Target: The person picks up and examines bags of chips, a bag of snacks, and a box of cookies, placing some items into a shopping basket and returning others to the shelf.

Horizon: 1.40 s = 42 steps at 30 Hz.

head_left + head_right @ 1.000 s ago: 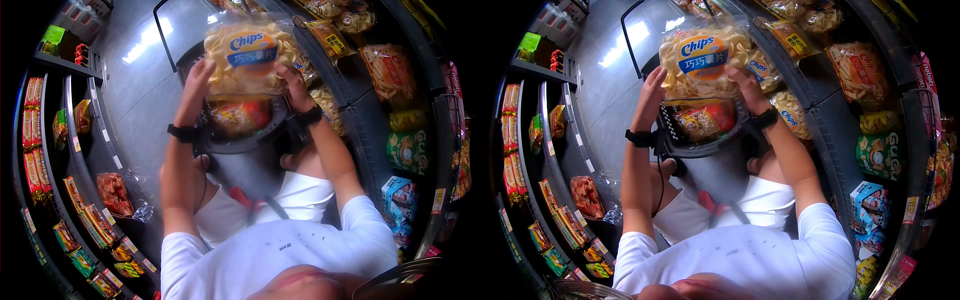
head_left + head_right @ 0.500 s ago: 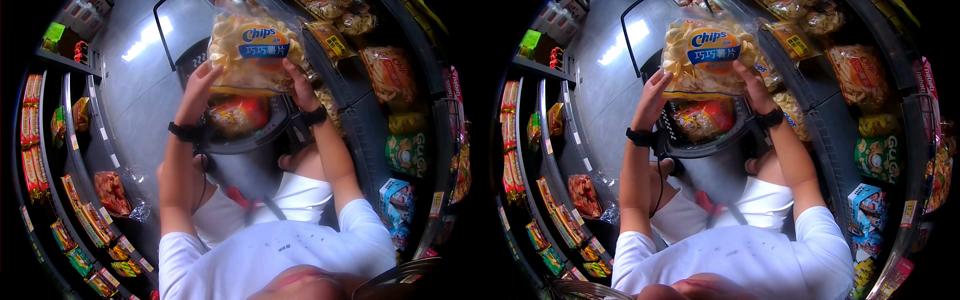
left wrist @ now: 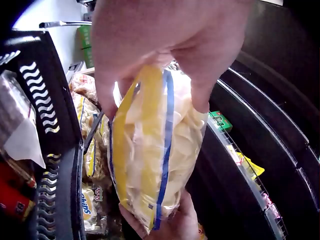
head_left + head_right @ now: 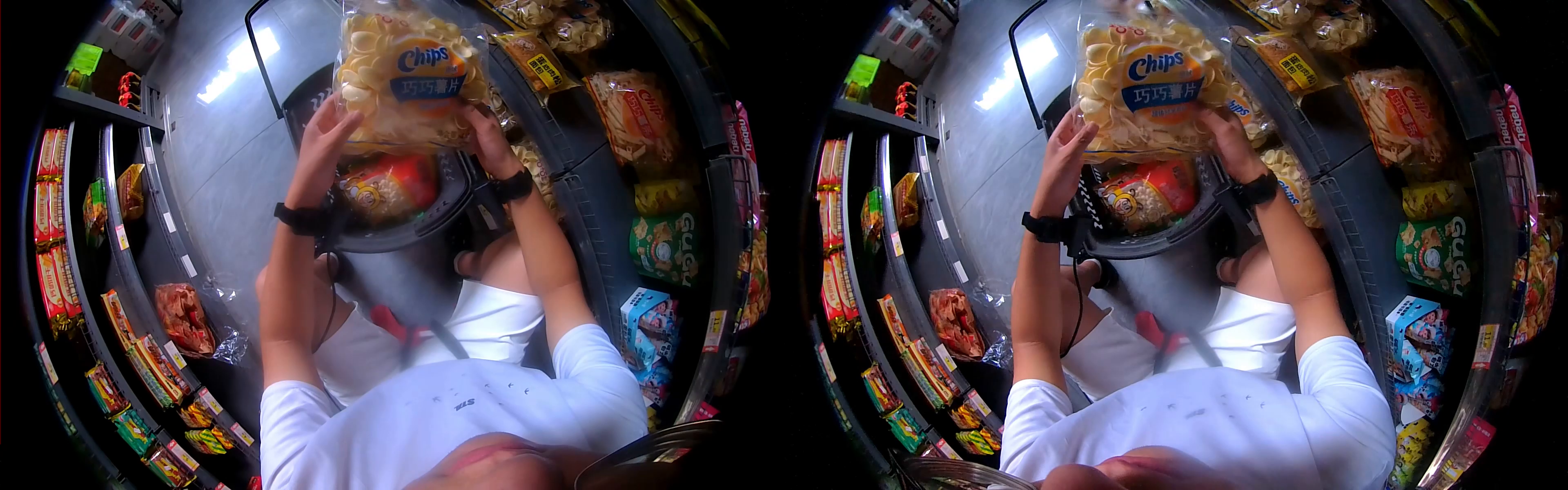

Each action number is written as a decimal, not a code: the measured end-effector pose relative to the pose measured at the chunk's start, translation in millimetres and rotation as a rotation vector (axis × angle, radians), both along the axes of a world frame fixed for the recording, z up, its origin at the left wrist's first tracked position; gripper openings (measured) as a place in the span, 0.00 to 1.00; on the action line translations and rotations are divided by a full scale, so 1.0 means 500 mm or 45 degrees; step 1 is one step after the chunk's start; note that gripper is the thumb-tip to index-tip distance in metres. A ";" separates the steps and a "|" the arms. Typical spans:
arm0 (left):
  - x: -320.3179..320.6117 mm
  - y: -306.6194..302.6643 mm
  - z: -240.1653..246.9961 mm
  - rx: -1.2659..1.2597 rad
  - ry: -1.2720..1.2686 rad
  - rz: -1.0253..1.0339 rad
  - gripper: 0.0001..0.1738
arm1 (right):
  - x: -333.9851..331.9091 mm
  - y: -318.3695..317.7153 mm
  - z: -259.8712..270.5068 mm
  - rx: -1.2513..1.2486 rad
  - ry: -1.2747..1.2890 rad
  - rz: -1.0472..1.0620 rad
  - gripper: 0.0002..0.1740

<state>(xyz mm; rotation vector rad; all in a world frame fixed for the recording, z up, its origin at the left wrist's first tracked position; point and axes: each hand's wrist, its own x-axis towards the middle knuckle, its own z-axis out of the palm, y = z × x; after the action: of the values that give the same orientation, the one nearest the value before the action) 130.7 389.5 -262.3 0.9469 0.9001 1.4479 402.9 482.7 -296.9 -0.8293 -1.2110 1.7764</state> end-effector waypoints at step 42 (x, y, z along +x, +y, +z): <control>-0.012 0.008 -0.032 -0.014 0.286 0.150 0.31 | -0.014 -0.052 0.062 0.642 -0.286 -0.080 0.27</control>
<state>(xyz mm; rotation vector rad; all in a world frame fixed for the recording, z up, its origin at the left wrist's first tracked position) 124.9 393.4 -278.2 1.0784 1.1437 1.4533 396.1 456.5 -265.9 -0.7648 -1.6674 1.2629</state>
